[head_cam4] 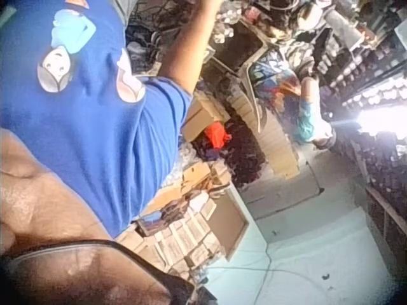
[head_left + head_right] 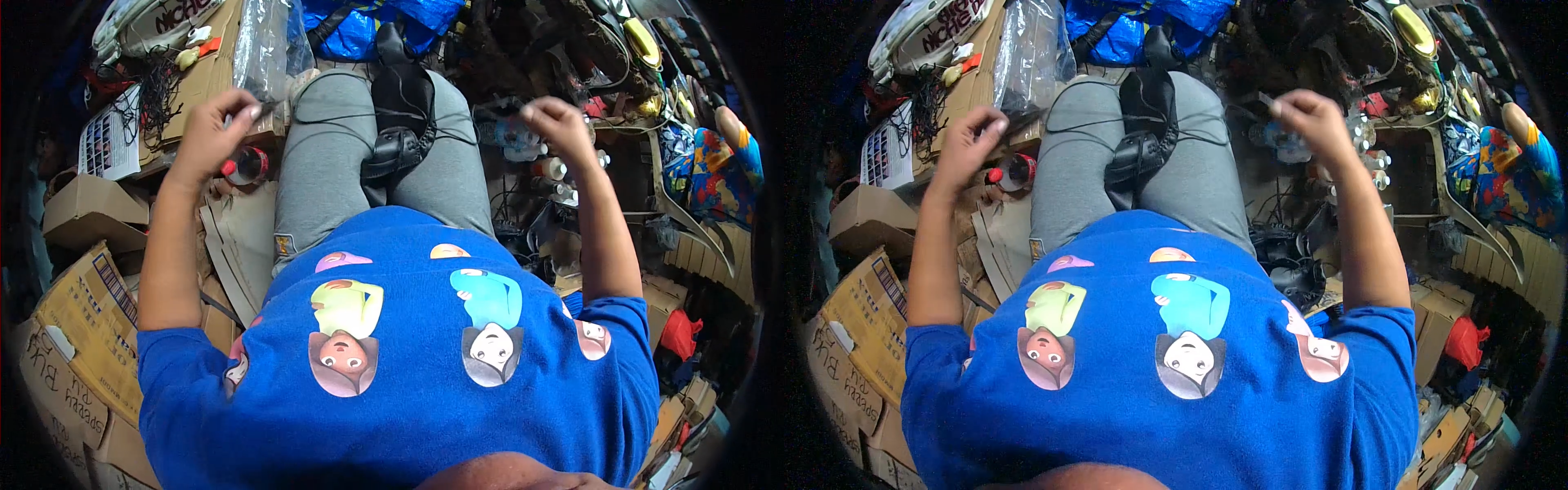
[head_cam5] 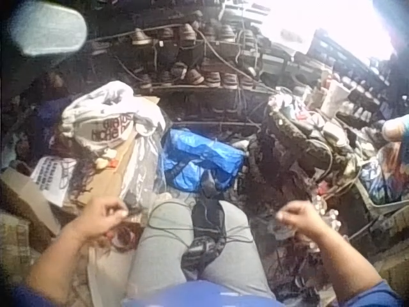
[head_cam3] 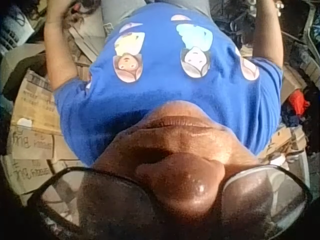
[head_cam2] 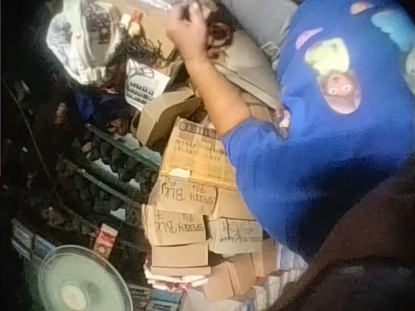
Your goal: The person threads a black cord through the eyelets of a black shoe and adjusts it.
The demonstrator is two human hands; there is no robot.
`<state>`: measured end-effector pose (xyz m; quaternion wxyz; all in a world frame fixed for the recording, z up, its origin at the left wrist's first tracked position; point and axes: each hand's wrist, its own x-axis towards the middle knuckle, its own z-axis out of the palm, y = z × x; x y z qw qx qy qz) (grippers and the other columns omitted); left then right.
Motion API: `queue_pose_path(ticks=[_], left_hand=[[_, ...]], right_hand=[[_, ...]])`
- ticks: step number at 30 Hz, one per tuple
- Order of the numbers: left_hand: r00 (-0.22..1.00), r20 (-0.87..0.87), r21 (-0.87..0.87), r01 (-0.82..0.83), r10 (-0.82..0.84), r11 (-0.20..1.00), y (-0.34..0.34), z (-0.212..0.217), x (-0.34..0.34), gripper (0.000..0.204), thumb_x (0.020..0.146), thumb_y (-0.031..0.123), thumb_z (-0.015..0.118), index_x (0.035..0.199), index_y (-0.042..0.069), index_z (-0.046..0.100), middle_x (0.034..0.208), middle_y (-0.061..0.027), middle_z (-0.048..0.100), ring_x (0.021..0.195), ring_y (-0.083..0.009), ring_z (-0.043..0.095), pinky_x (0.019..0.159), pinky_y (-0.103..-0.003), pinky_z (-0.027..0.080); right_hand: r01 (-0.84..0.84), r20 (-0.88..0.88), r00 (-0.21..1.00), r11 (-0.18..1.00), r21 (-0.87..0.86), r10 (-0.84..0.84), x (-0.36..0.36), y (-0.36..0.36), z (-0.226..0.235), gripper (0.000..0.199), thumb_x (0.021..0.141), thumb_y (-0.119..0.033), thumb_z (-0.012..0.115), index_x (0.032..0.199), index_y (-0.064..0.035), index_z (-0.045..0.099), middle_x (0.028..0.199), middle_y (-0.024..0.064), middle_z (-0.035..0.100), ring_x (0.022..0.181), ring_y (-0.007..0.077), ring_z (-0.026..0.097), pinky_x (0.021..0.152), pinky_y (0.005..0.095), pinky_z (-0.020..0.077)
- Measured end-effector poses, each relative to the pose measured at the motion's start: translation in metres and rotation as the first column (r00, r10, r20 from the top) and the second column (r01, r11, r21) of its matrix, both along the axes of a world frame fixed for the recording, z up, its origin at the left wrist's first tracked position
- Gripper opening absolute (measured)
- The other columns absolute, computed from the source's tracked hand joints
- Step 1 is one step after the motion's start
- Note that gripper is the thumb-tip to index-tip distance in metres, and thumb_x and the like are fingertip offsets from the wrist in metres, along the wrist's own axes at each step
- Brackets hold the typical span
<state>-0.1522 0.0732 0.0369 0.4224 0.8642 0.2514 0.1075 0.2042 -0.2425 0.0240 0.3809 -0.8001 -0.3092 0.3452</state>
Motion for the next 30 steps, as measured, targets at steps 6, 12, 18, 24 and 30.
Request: queue_pose_path(ticks=[6, 12, 18, 24, 30], left_hand=[[0.743, 0.663, -0.385, 0.446, -0.094, 0.808, -0.063, 0.049, 0.085, 0.015, 0.092, 0.018, 0.058, 0.093, 0.004, 0.06, 0.086, -0.0098, 0.062, 0.086, -0.0195, 0.061, 0.077, -0.032, 0.048], [0.901, 0.09, -0.334, 0.43, -0.425, 0.839, -0.061, 0.041, 0.041, 0.02, 0.089, 0.021, 0.06, 0.093, 0.002, 0.057, 0.089, -0.01, 0.062, 0.079, -0.0214, 0.061, 0.074, -0.034, 0.048], [0.84, -0.15, 0.738, -0.256, 0.522, 0.624, 0.113, 0.076, -0.149, 0.025, 0.082, 0.015, 0.064, 0.102, 0.001, 0.065, 0.095, -0.0159, 0.066, 0.086, -0.025, 0.064, 0.079, -0.032, 0.048], [0.671, -0.116, 0.575, -0.556, 0.733, 0.6, 0.105, 0.068, -0.144, 0.03, 0.086, 0.016, 0.058, 0.115, 0.009, 0.064, 0.097, -0.015, 0.068, 0.09, -0.0239, 0.064, 0.079, -0.034, 0.048], [0.971, 0.088, 0.293, 0.188, -0.222, 0.937, -0.064, -0.017, 0.053, 0.031, 0.084, 0.004, 0.052, 0.113, 0.005, 0.062, 0.113, -0.0146, 0.062, 0.102, -0.0238, 0.059, 0.092, -0.031, 0.044]], right_hand=[[0.155, -0.496, 0.817, 0.715, 0.682, 0.296, -0.057, 0.084, 0.028, 0.025, 0.091, -0.025, 0.059, 0.098, -0.0006, 0.061, 0.096, 0.0065, 0.062, 0.083, 0.0129, 0.059, 0.079, 0.0285, 0.0458], [-0.567, 0.079, 0.823, 0.809, 0.153, 0.562, -0.068, 0.04, 0.023, 0.022, 0.092, -0.021, 0.056, 0.104, -0.003, 0.061, 0.084, 0.0039, 0.06, 0.073, 0.0107, 0.053, 0.072, 0.0258, 0.0449], [0.159, 0.348, 0.937, 0.914, -0.372, -0.021, 0.1, -0.16, -0.033, 0.035, 0.087, -0.023, 0.061, 0.12, -0.0117, 0.059, 0.112, 0.0114, 0.065, 0.097, 0.0181, 0.063, 0.085, 0.03, 0.047], [0.355, 0.544, 0.826, 0.609, -0.709, 0.151, 0.165, -0.269, -0.056, 0.054, 0.078, -0.033, 0.069, 0.129, -0.0258, 0.053, 0.104, 0.0145, 0.067, 0.097, 0.0236, 0.065, 0.086, 0.0334, 0.048], [-0.15, 0.038, 0.988, 0.988, 0.044, 0.149, -0.046, -0.016, -0.037, 0.045, 0.083, -0.021, 0.069, 0.126, -0.018, 0.056, 0.107, 0.0091, 0.065, 0.092, 0.013, 0.06, 0.082, 0.027, 0.0476]])
